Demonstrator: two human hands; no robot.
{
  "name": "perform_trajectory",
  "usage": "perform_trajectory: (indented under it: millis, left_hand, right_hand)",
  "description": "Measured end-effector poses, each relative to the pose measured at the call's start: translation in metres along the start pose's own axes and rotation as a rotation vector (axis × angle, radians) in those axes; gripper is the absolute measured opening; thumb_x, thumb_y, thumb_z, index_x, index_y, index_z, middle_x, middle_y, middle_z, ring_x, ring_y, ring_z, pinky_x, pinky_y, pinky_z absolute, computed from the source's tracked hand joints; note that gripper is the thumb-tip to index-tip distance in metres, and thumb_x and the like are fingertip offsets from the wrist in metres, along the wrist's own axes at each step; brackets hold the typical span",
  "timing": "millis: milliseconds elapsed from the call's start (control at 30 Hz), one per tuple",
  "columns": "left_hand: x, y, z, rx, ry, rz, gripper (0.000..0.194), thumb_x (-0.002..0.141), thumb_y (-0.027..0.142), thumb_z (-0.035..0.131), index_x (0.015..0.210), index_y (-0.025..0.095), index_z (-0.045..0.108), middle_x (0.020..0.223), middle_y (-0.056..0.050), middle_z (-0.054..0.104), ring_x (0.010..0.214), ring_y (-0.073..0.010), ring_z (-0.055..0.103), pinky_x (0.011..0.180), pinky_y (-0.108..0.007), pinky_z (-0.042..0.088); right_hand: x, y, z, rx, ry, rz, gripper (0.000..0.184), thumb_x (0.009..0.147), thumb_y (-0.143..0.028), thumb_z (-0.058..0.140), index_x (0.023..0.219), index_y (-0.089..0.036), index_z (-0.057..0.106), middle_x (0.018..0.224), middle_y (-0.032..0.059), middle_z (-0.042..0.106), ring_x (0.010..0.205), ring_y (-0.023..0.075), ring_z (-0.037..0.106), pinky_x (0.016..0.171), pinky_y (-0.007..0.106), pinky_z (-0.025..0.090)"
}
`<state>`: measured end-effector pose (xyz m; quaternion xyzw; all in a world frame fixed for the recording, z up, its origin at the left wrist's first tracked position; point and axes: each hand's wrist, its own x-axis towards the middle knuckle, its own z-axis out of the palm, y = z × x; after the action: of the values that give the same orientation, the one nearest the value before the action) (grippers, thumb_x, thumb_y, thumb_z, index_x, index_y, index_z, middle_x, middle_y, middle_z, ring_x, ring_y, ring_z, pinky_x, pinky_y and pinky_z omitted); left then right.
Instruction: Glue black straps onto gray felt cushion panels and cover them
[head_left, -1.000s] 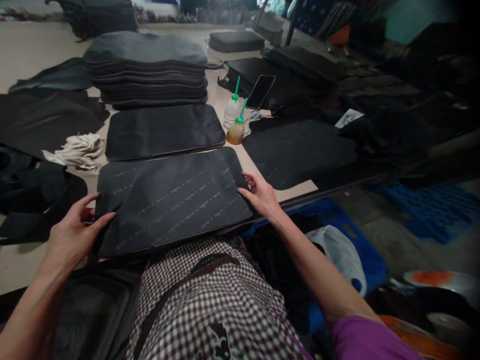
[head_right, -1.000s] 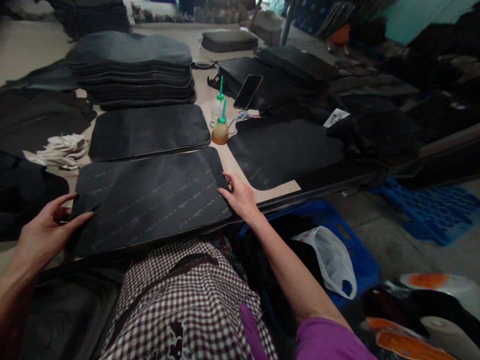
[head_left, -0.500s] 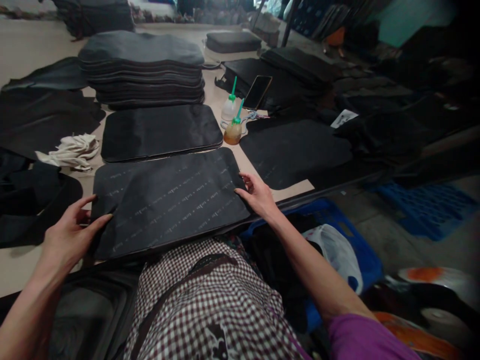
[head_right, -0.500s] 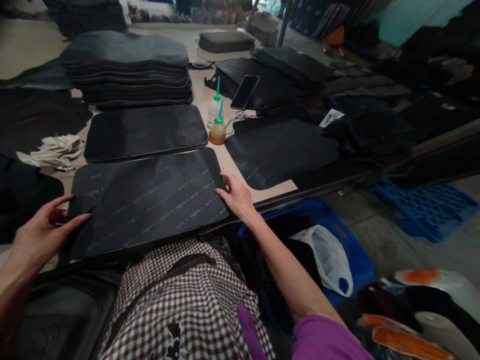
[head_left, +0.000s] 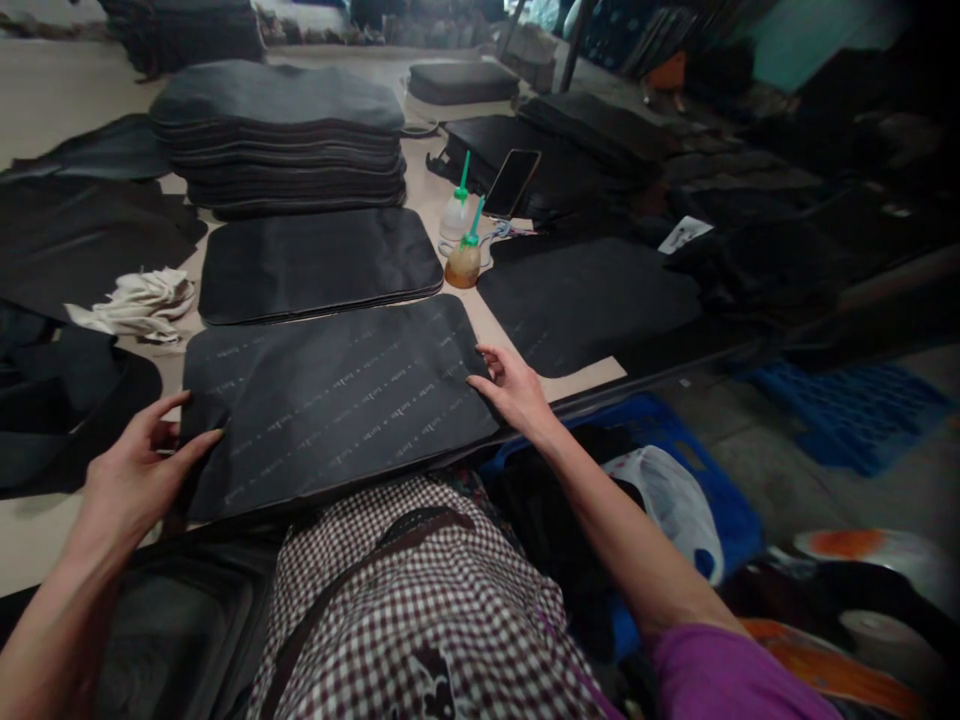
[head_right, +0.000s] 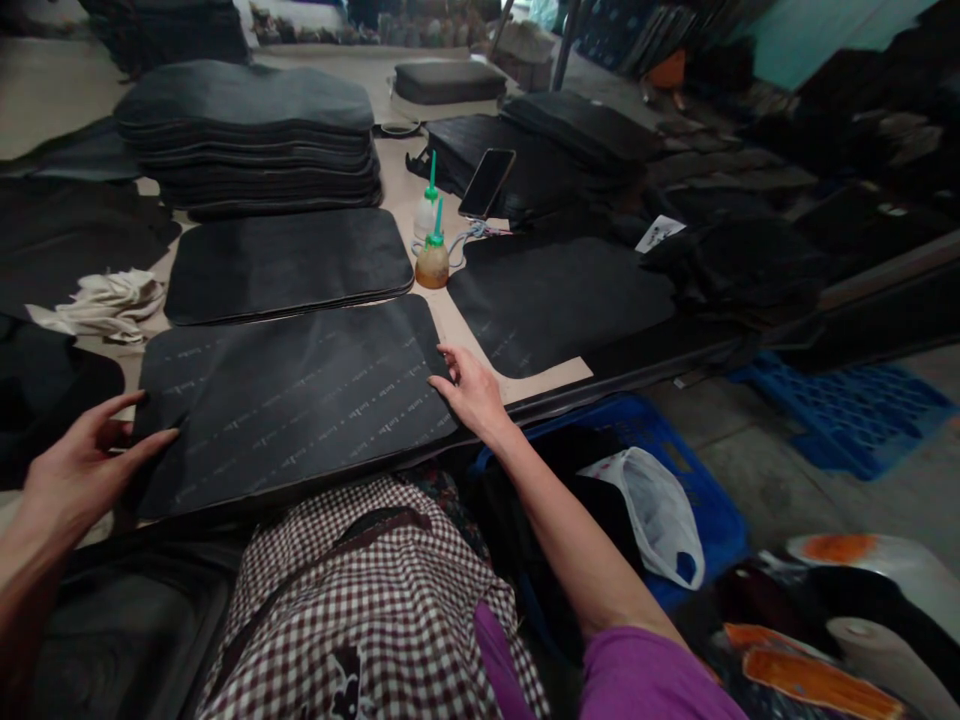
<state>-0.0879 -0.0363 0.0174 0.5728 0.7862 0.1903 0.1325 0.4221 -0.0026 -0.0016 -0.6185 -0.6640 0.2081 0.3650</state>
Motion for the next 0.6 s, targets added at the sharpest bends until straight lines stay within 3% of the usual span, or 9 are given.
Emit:
perform_trajectory:
  millis: [600]
  left_hand:
    - [-0.003,0.013,-0.006,-0.004,-0.001,-0.033,0.074,0.076,0.068,0.072,0.143,0.042,0.054,0.101,0.002,0.068,0.082,-0.0183,0.067,0.073,-0.028,0.049]
  right_hand:
    - [0.001,-0.003,-0.002,0.052,0.008,0.013,0.045,0.083,-0.034,0.073,0.126,-0.024,0.064,0.099,0.003,0.067,0.081,0.0194,0.061,0.079,0.035,0.051]
